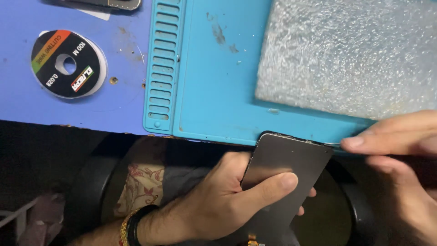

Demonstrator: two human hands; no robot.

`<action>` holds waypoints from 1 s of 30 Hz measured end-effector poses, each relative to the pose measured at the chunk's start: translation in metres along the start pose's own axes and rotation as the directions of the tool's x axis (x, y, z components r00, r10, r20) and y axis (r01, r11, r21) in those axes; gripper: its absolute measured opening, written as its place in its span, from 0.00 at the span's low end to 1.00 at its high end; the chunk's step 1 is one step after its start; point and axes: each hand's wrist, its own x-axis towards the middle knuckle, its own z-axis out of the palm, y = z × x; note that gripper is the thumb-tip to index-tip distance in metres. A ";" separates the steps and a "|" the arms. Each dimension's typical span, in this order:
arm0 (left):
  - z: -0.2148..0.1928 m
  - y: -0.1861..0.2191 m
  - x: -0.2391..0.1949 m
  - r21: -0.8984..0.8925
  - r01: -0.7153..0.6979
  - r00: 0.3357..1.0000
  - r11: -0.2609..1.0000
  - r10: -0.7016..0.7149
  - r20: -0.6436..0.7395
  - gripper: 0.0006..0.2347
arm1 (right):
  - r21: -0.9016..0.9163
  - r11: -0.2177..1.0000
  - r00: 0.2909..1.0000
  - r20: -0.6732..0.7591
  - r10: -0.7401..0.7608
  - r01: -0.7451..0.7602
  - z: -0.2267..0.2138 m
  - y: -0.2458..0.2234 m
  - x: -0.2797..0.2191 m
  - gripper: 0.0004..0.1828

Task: Prying the screen or frame of a smartphone using tweezers and a plastic pick

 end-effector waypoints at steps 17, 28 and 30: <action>0.008 -0.004 0.001 -0.129 0.063 0.996 0.990 -0.070 -0.050 0.15 | 0.224 0.935 0.962 -0.052 -0.270 0.274 0.014 0.069 -0.031 0.20; 0.003 -0.005 -0.001 -0.034 -0.024 1.000 0.999 0.024 -0.021 0.15 | 0.295 0.955 0.996 0.073 -0.048 0.024 -0.001 0.061 -0.020 0.15; 0.003 -0.003 -0.001 0.001 0.012 1.000 1.000 -0.012 -0.023 0.15 | 0.264 0.924 0.932 0.158 -0.325 0.277 -0.014 0.083 -0.024 0.14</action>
